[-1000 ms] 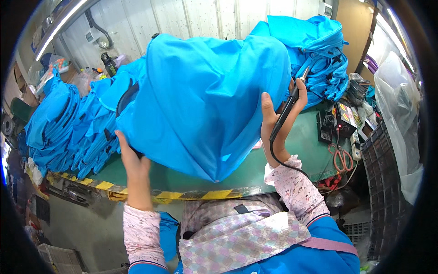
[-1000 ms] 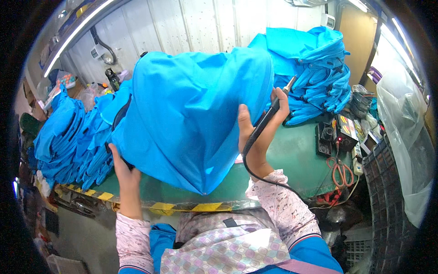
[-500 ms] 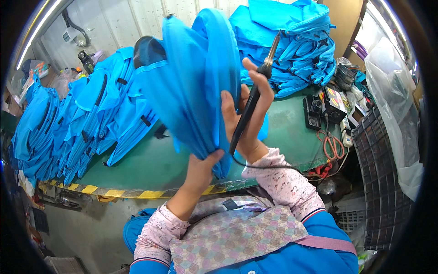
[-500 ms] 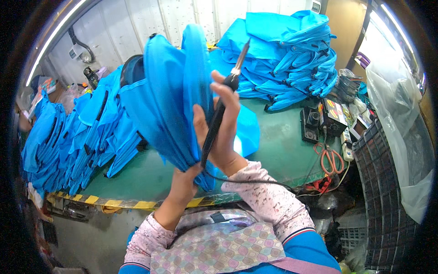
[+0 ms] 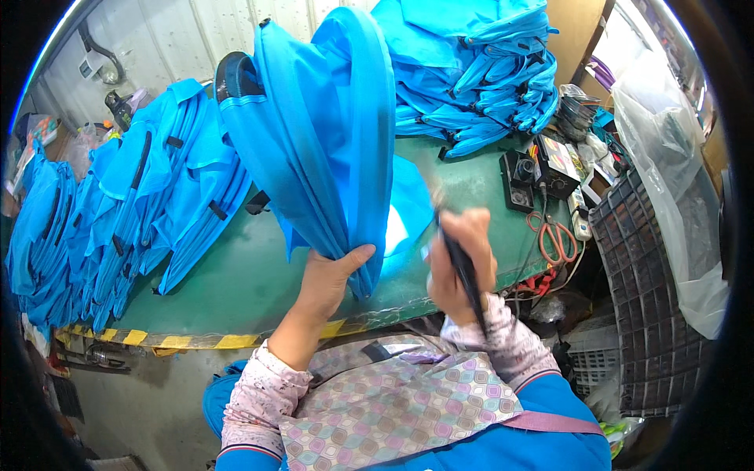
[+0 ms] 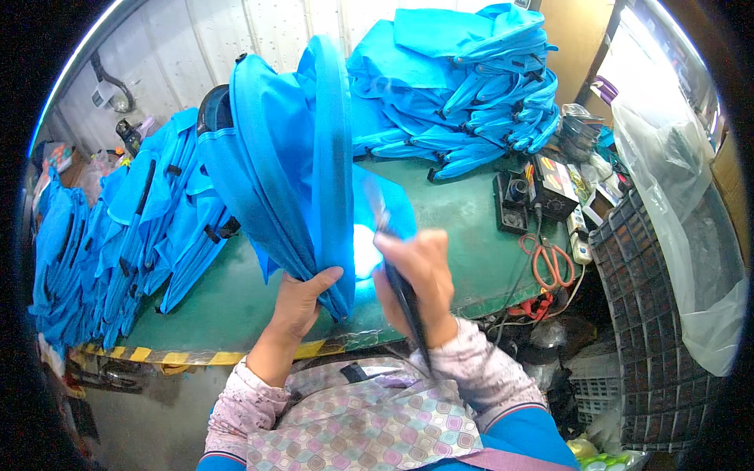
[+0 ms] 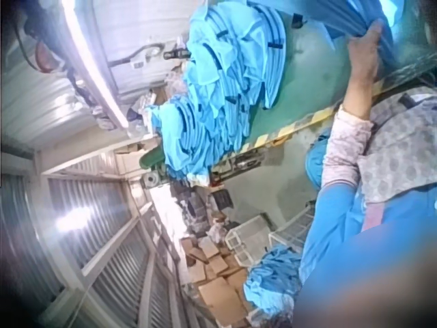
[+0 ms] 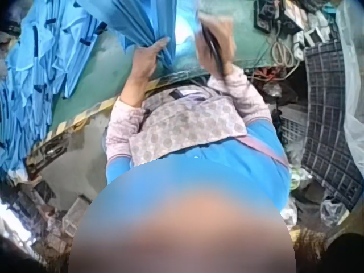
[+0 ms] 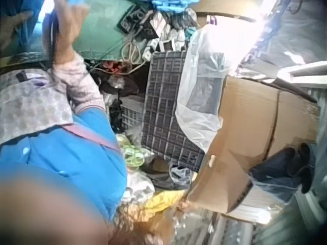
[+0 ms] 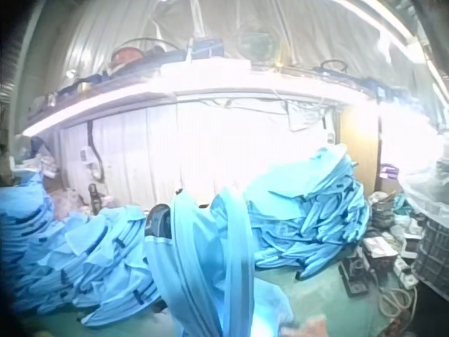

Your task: The person repeatedly picks up blue fabric bags from a pile, uses a handheld soldering iron to press along seams and edges, then places the finished bags onto a separate pile. The process is repeated continuously throughout the clip.

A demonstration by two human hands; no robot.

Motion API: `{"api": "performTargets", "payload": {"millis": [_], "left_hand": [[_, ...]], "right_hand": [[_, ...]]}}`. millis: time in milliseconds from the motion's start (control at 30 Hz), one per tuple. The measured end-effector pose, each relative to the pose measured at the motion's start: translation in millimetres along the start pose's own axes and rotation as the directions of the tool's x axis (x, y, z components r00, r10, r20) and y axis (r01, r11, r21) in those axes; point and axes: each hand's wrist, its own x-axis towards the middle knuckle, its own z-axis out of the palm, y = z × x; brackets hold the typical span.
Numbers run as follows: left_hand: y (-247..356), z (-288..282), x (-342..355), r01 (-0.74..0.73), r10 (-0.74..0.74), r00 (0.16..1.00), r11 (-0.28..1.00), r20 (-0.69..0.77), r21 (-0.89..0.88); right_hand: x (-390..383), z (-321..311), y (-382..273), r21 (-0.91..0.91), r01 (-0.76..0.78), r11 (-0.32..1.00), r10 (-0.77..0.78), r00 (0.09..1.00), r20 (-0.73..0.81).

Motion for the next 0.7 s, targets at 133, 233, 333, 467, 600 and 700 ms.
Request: {"api": "performTargets", "payload": {"millis": [133,233,333,467,600,700], "left_hand": [[-1,0,3,-0.014,0.013,0.999,1.000,-0.038,-0.027],[-6,-1,4,-0.007,0.005,0.999,0.999,-0.032,-0.052],[-3,1,3,-0.035,0.033,0.998,0.999,-0.051,-0.036],[-3,1,3,-0.033,0.031,0.998,0.999,-0.060,-0.037],[-5,1,2,-0.029,0.030,0.998,0.999,-0.052,0.014],[-6,0,4,-0.038,0.039,0.999,0.998,-0.030,0.051]], "right_hand": [[-23,-23,-4,-0.035,0.203,0.978,-0.193,0.963,0.190],[-31,-15,0,-0.070,0.258,0.964,-0.241,0.952,0.188],[-32,-8,3,-0.086,0.287,0.954,-0.265,0.942,0.205],[-29,-8,4,-0.108,0.333,0.937,-0.302,0.924,0.236],[-28,-3,11,-0.095,0.392,0.915,-0.360,0.901,0.243],[-22,0,15,-0.079,0.343,0.936,-0.318,0.920,0.229]]}}
